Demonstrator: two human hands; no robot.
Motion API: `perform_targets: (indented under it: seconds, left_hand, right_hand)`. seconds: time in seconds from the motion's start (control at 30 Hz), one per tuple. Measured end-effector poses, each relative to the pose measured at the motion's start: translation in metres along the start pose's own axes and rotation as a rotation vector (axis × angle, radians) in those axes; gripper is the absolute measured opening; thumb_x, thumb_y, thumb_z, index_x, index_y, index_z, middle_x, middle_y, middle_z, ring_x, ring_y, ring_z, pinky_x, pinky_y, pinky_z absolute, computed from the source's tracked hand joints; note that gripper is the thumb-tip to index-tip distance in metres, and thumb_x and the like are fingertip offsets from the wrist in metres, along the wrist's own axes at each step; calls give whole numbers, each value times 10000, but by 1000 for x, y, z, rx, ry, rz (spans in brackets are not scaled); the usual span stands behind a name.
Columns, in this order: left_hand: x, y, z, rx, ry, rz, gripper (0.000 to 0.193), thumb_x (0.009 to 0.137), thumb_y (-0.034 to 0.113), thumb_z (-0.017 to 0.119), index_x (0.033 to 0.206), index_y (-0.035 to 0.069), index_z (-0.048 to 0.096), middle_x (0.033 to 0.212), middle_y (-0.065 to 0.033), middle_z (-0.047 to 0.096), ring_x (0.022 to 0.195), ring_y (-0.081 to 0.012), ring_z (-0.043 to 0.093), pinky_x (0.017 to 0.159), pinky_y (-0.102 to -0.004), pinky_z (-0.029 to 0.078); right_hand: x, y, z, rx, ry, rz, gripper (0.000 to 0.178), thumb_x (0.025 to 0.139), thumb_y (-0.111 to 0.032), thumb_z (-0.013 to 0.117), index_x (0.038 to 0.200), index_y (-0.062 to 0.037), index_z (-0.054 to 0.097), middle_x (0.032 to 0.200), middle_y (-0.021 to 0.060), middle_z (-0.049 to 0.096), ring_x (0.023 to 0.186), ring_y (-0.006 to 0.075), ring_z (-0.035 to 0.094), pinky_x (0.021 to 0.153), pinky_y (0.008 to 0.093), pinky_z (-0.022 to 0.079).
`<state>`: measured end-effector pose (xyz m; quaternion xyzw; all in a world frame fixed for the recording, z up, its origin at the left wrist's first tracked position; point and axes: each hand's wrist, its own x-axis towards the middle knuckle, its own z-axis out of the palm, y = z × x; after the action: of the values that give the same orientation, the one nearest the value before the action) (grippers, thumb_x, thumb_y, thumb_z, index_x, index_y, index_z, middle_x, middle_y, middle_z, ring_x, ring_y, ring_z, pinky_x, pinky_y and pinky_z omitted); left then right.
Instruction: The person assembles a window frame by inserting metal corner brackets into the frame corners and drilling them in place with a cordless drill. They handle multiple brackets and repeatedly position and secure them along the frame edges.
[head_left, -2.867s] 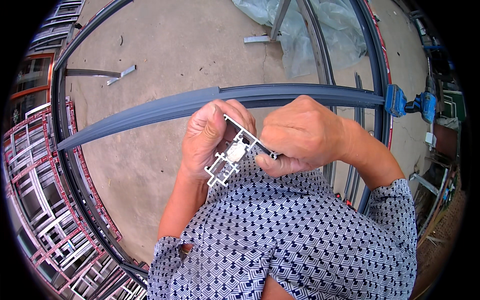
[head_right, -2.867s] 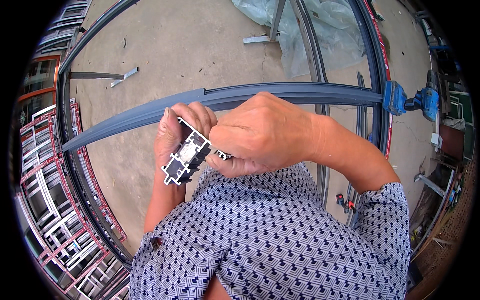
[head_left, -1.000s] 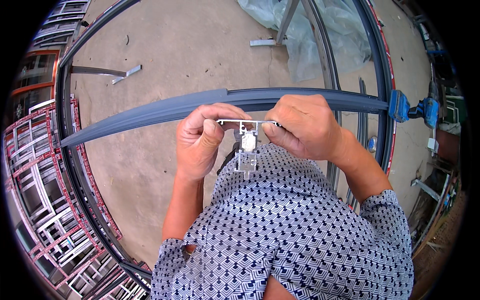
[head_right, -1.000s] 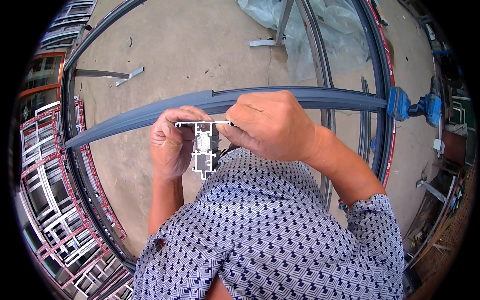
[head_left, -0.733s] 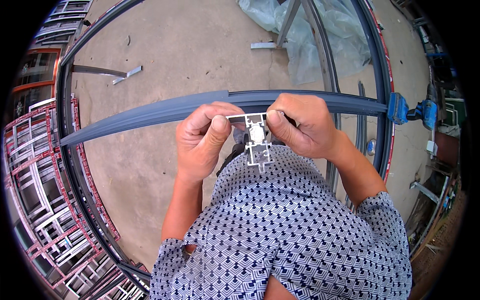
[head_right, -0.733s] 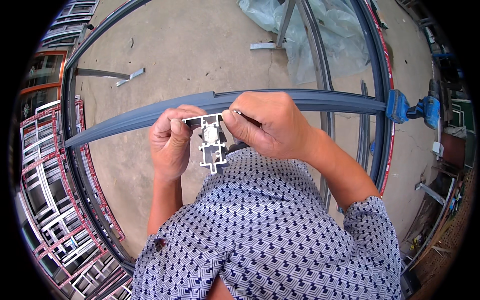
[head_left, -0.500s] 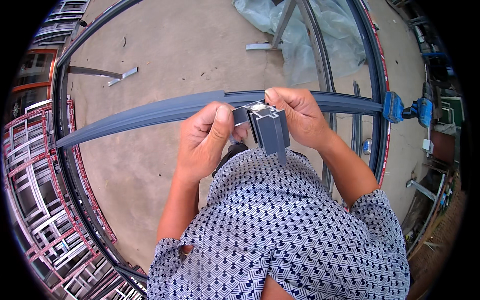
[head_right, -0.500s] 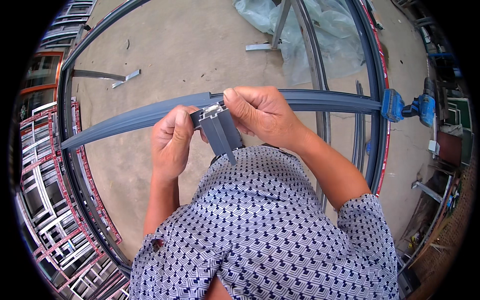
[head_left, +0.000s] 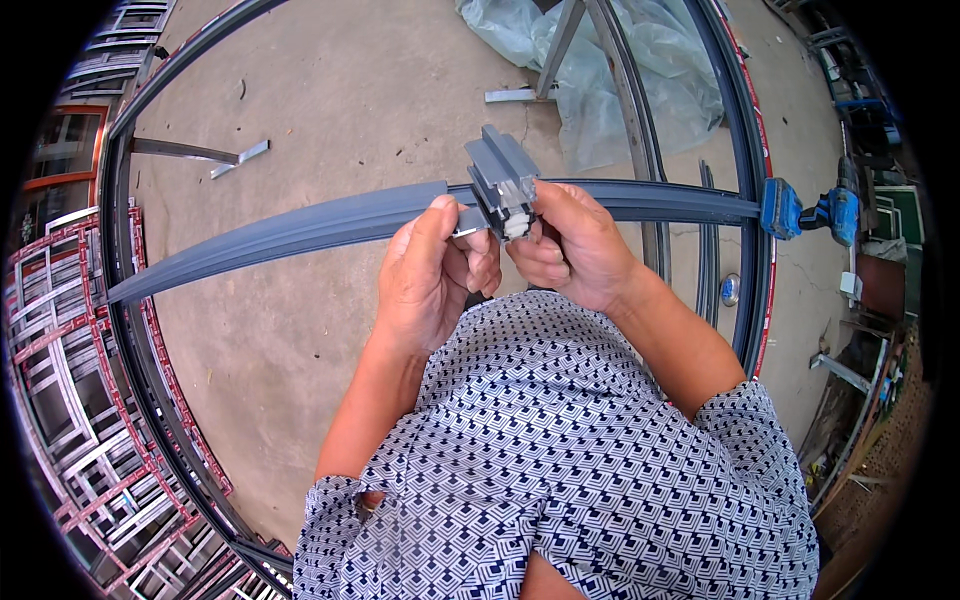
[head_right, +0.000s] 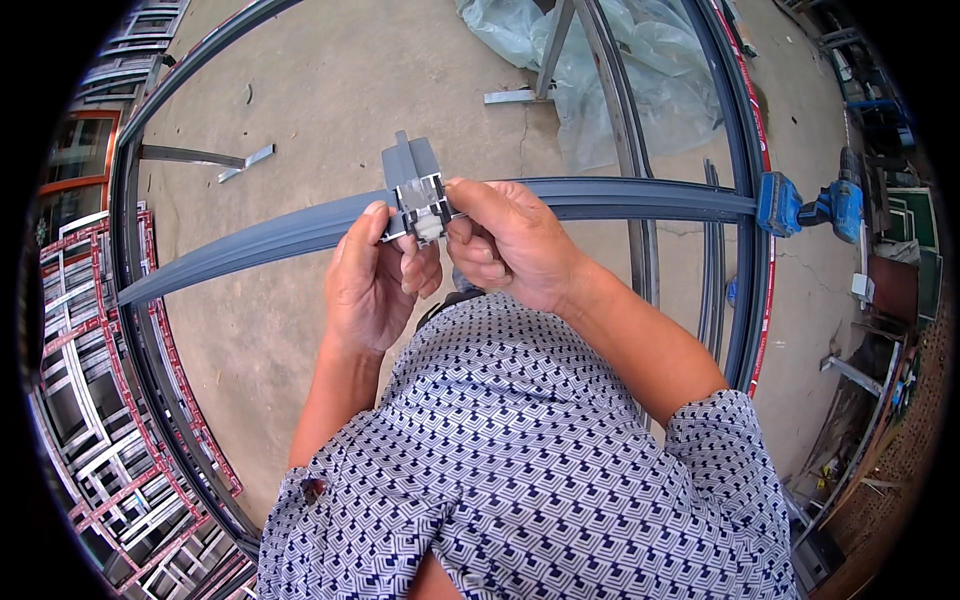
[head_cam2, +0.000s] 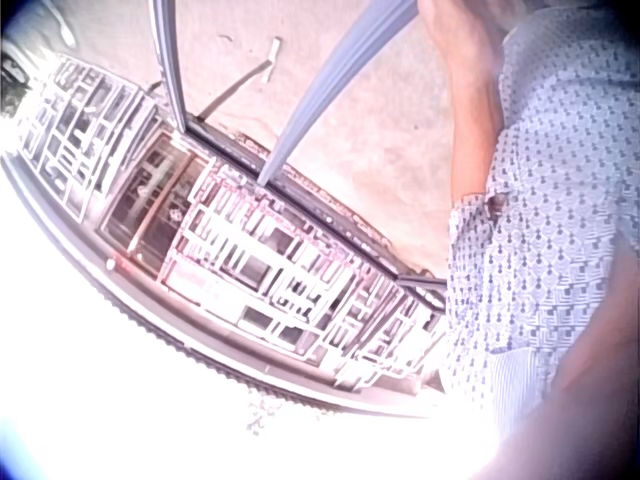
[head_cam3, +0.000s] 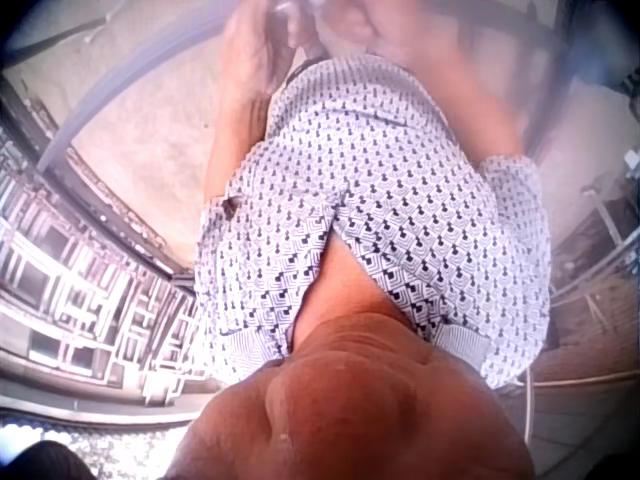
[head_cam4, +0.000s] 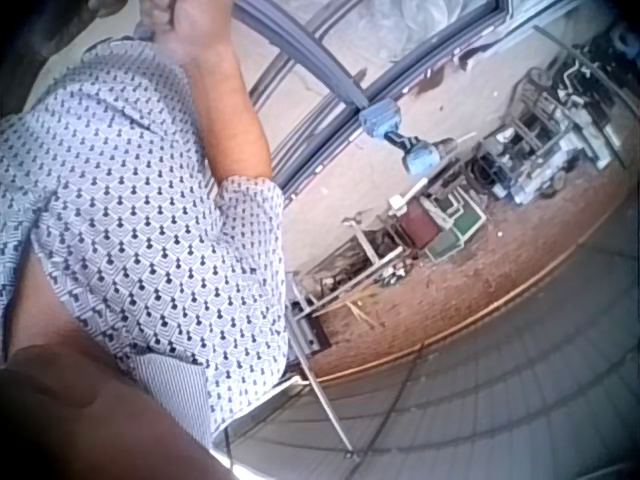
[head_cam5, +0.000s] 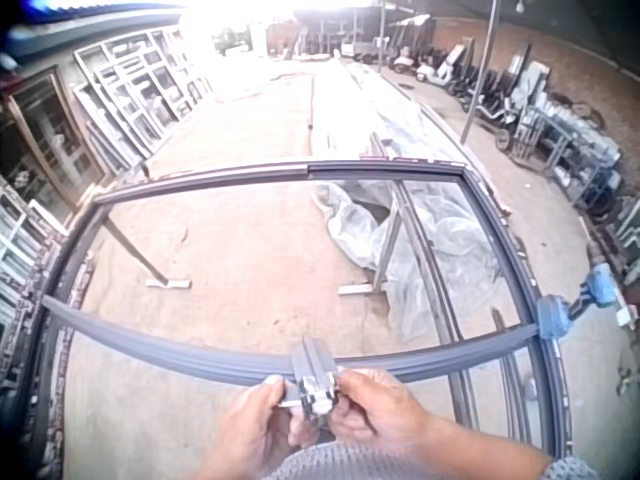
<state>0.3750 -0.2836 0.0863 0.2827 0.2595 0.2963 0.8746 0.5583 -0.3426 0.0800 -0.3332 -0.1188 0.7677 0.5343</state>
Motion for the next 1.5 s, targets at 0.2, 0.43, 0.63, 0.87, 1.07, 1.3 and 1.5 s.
perform_targets:
  seconds: [0.2, 0.43, 0.63, 0.87, 1.07, 1.3, 1.5]
  left_hand:
    - [2, -5, -1, -103, 27, -44, 444, 1118, 385, 457, 863, 47, 590, 686, -56, 559, 610, -150, 493, 593, -326, 437]
    - [6, -12, -10, -142, 9, -61, 429, 1116, 385, 474, 876, 56, 608, 668, -53, 558, 610, -153, 502, 597, -326, 434]
    - [10, -16, -17, -105, 13, -68, 415, 1114, 360, 480, 867, 53, 612, 673, -48, 571, 606, -150, 507, 608, -326, 449]
    - [16, -21, -25, -75, 13, -117, 416, 1110, 355, 480, 857, 54, 618, 678, -38, 576, 607, -151, 517, 614, -328, 458]
    - [22, -24, -33, -87, 1, -150, 401, 1105, 346, 480, 862, 62, 624, 685, -37, 579, 611, -150, 523, 613, -331, 460]
    - [29, -27, -33, -23, 13, -177, 379, 1116, 339, 474, 885, 71, 611, 699, -27, 578, 622, -137, 518, 596, -307, 435]
    - [42, -25, -34, 226, 53, -187, 326, 1109, 311, 519, 928, 65, 636, 757, -16, 629, 671, -113, 556, 640, -293, 464]
  right_hand:
    - [-1, 3, 0, 27, 52, 17, 469, 1117, -365, 468, 748, -86, 544, 584, -20, 468, 440, 56, 385, 395, 230, 297]
    - [0, 11, -7, 36, 54, -1, 435, 1114, -348, 472, 778, -86, 559, 590, -24, 477, 436, 55, 382, 392, 227, 293]
    - [0, 17, -11, 33, 94, -3, 396, 1101, -321, 501, 790, -85, 563, 610, -19, 484, 454, 56, 386, 398, 229, 293]
    - [0, 19, -18, -30, 154, -13, 332, 1075, -288, 538, 814, -86, 567, 656, -20, 498, 497, 64, 413, 419, 231, 309]
    - [2, 19, -18, -27, 198, -8, 309, 1070, -271, 544, 824, -85, 570, 663, -27, 501, 502, 64, 411, 431, 236, 311]
    - [2, 17, -27, -20, 210, -8, 306, 1067, -279, 559, 833, -84, 588, 672, -32, 509, 517, 61, 418, 441, 236, 309]
    - [9, 9, -49, -321, 278, -104, 288, 1059, -289, 605, 857, -84, 614, 711, -26, 556, 589, 56, 473, 517, 230, 367]
